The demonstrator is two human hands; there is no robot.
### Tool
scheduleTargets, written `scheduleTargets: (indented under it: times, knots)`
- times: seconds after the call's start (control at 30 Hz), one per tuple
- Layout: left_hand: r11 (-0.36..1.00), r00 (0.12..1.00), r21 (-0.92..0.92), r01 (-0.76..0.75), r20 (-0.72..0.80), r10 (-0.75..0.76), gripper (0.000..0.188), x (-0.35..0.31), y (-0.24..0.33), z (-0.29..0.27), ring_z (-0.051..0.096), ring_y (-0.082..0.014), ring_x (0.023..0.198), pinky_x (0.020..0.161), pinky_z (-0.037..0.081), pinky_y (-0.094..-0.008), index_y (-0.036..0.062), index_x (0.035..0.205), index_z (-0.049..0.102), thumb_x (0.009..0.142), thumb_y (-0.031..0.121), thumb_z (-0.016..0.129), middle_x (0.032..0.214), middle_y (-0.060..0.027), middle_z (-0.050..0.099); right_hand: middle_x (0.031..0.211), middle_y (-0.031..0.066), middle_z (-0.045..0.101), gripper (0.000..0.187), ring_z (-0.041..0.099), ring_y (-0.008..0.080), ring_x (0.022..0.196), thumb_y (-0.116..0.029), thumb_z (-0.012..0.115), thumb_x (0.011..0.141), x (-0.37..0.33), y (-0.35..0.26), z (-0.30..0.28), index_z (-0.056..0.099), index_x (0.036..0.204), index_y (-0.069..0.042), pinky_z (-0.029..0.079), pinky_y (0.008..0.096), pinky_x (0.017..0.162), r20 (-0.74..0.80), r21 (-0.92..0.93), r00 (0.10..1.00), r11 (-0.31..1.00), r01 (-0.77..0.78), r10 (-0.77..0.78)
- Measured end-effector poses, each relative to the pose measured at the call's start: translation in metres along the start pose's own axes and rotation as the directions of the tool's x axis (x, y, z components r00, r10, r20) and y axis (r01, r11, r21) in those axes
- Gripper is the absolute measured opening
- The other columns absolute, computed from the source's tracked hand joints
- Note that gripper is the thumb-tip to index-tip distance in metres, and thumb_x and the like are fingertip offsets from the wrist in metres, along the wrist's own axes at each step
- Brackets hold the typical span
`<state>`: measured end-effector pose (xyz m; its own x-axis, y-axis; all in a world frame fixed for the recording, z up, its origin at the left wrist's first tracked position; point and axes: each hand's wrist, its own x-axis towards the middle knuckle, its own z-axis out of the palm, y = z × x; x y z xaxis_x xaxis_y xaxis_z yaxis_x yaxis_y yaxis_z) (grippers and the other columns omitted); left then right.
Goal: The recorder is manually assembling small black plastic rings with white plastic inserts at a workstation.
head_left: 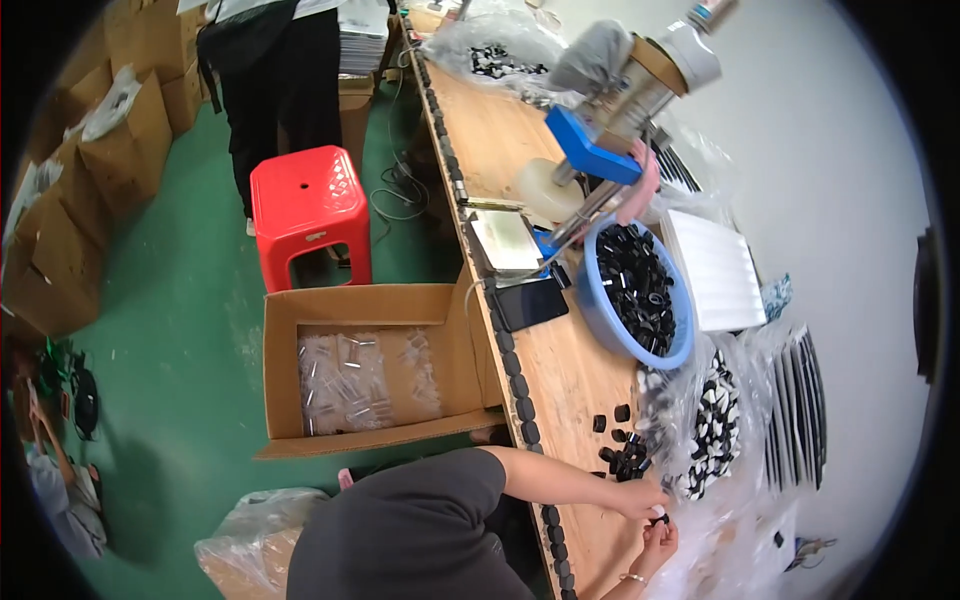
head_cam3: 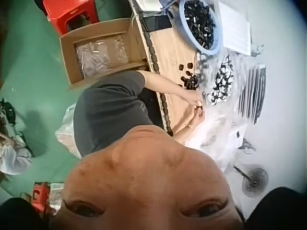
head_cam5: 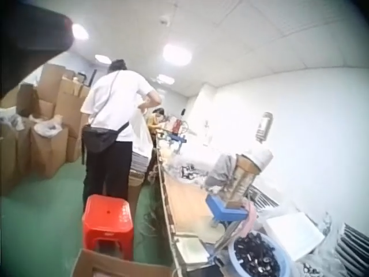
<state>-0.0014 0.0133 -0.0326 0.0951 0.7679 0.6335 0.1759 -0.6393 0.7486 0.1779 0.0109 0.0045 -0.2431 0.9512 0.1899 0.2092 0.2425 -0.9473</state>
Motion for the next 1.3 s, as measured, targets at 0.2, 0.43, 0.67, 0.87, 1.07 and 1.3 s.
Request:
scheduleTargets:
  times: [0.2, 0.43, 0.67, 0.87, 1.07, 1.3]
  knots:
    - [0.998, 0.997, 0.007, 0.068, 0.02, -0.068, 0.021, -0.012, 0.006, 0.004, 0.061, -0.0389, 0.077, 0.066, 0.046, -0.0482, 0.0064, 0.092, 0.058, 0.075, 0.017, 0.062, 0.079, -0.0188, 0.062, 0.077, 0.0068, 0.064, 0.018, 0.053, 0.0062, 0.056, -0.01, 0.062, 0.089, -0.003, 0.008, -0.003, 0.056, 0.102, 0.0, 0.038, 0.014, 0.046, -0.028, -0.065, 0.999, 0.998, 0.014, -0.016]
    - [0.995, 0.991, 0.03, 0.099, 0.093, -0.101, 0.025, -0.031, 0.021, 0.0, 0.062, -0.0364, 0.077, 0.065, 0.048, -0.0454, 0.006, 0.093, 0.058, 0.071, 0.016, 0.065, 0.076, -0.0171, 0.063, 0.084, 0.0068, 0.066, 0.021, 0.057, 0.0087, 0.059, -0.015, 0.063, 0.089, -0.04, 0.005, 0.007, 0.056, 0.104, -0.003, 0.04, 0.015, 0.048, -0.157, -0.039, 0.975, 0.986, -0.164, 0.156]
    - [0.986, 0.985, -0.127, 0.108, 0.146, -0.089, 0.015, -0.032, -0.009, 0.022, 0.062, -0.0313, 0.071, 0.062, 0.047, -0.04, 0.0028, 0.075, 0.063, 0.067, 0.015, 0.065, 0.074, -0.0157, 0.063, 0.092, 0.0073, 0.066, 0.022, 0.058, 0.0091, 0.063, -0.017, 0.062, 0.09, -0.075, 0.005, 0.021, 0.054, 0.107, -0.005, 0.043, 0.0157, 0.051, -0.202, 0.006, 0.954, 0.974, -0.225, 0.222]
    - [0.99, 0.962, -0.099, 0.104, 0.264, -0.075, 0.013, -0.038, -0.001, 0.014, 0.062, -0.0299, 0.07, 0.06, 0.047, -0.0385, 0.0016, 0.076, 0.063, 0.068, 0.012, 0.065, 0.073, -0.0153, 0.064, 0.087, 0.0066, 0.064, 0.022, 0.056, 0.0108, 0.06, -0.014, 0.06, 0.091, -0.1, 0.001, 0.047, 0.05, 0.107, -0.002, 0.048, 0.0205, 0.055, -0.176, 0.339, 0.93, 0.907, -0.251, 0.323]
    - [0.976, 0.941, -0.142, 0.166, 0.318, -0.114, 0.016, -0.041, 0.022, 0.003, 0.062, -0.028, 0.067, 0.058, 0.047, -0.0374, 0.002, 0.078, 0.063, 0.068, 0.015, 0.067, 0.07, -0.0137, 0.063, 0.079, 0.0053, 0.059, 0.012, 0.054, 0.0107, 0.06, -0.015, 0.055, 0.093, -0.114, 0.003, 0.056, 0.05, 0.098, -0.005, 0.048, 0.0214, 0.055, -0.252, 0.41, 0.917, 0.892, -0.189, 0.31]
    - [0.97, 0.92, -0.101, 0.22, 0.351, -0.172, 0.02, -0.046, 0.021, 0.002, 0.06, -0.025, 0.062, 0.054, 0.045, -0.0359, 0.0007, 0.083, 0.063, 0.073, 0.017, 0.068, 0.068, -0.0117, 0.062, 0.075, 0.004, 0.057, 0.013, 0.051, 0.0078, 0.058, -0.015, 0.053, 0.094, -0.122, 0.003, 0.065, 0.049, 0.098, -0.003, 0.046, 0.0195, 0.054, -0.331, 0.331, 0.913, 0.936, -0.123, 0.237]
